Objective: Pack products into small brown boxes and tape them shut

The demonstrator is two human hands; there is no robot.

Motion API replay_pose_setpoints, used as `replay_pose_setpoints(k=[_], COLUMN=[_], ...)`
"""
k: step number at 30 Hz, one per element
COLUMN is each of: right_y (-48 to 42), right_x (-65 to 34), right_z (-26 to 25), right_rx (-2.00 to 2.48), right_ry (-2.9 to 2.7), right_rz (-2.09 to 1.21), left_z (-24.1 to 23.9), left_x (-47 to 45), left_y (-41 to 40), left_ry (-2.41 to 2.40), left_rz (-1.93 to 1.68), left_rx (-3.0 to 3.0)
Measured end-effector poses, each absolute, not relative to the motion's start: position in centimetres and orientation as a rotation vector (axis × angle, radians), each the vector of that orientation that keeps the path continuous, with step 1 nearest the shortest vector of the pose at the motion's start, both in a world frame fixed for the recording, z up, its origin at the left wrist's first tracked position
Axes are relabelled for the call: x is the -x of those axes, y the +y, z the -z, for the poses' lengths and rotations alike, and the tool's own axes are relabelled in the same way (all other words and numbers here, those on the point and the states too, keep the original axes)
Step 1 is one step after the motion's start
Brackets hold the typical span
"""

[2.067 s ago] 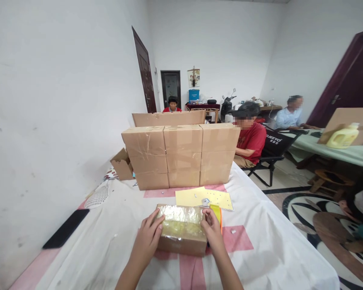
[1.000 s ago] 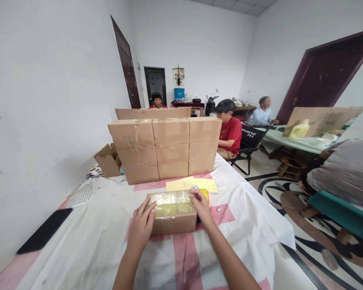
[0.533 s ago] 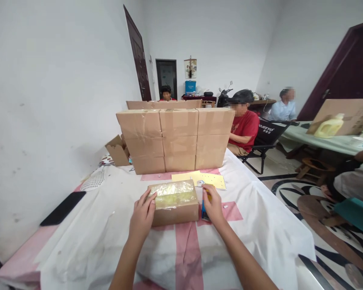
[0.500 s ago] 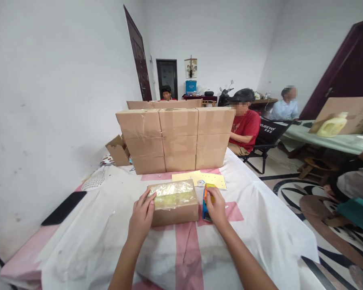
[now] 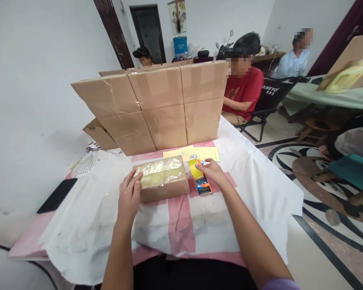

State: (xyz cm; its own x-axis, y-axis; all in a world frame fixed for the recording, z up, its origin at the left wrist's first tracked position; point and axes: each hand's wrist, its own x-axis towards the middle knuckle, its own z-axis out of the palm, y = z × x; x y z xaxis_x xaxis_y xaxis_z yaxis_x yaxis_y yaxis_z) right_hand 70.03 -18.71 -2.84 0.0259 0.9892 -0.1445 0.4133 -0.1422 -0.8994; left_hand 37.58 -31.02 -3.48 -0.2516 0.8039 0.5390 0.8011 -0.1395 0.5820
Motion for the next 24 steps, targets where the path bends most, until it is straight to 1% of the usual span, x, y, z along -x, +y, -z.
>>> replay_pose_setpoints(k=[2, 4, 10, 13, 16, 20, 24], right_y=[-18.9, -19.0, -18.7, -18.3, -18.0, -17.9, -17.8], right_x=[-69.3, -68.8, -67.6, -67.4, -68.0, -69.5, -70.2], right_z=[2.6, 2.4, 2.6, 2.7, 2.3, 1.5, 0.9], right_rx=[1.677, 1.726, 1.879, 1.855, 1.717, 1.334, 1.017], right_ry=[-1.492, -1.571, -1.732, -1.666, -1.464, -1.076, -0.788], right_rz=[-1.150, -1.118, -0.795, -0.751, -0.860, -1.121, -1.236], left_z=[3.5, 3.4, 3.4, 3.5, 3.6, 3.6, 3.7], left_x=[-37.6, -37.6, -37.7, -37.6, -37.6, -37.4, -37.3], left_y=[-31.1, -31.1, -31.2, -31.3, -31.4, -31.5, -31.5], left_ry=[2.056, 2.049, 2.050, 2.034, 2.023, 2.013, 2.025], left_rz=[-1.397, -1.409, -1.418, -1.432, -1.437, -1.437, -1.427], left_rx=[-1.924, -1.929, -1.899, -1.894, -1.904, -1.926, -1.926])
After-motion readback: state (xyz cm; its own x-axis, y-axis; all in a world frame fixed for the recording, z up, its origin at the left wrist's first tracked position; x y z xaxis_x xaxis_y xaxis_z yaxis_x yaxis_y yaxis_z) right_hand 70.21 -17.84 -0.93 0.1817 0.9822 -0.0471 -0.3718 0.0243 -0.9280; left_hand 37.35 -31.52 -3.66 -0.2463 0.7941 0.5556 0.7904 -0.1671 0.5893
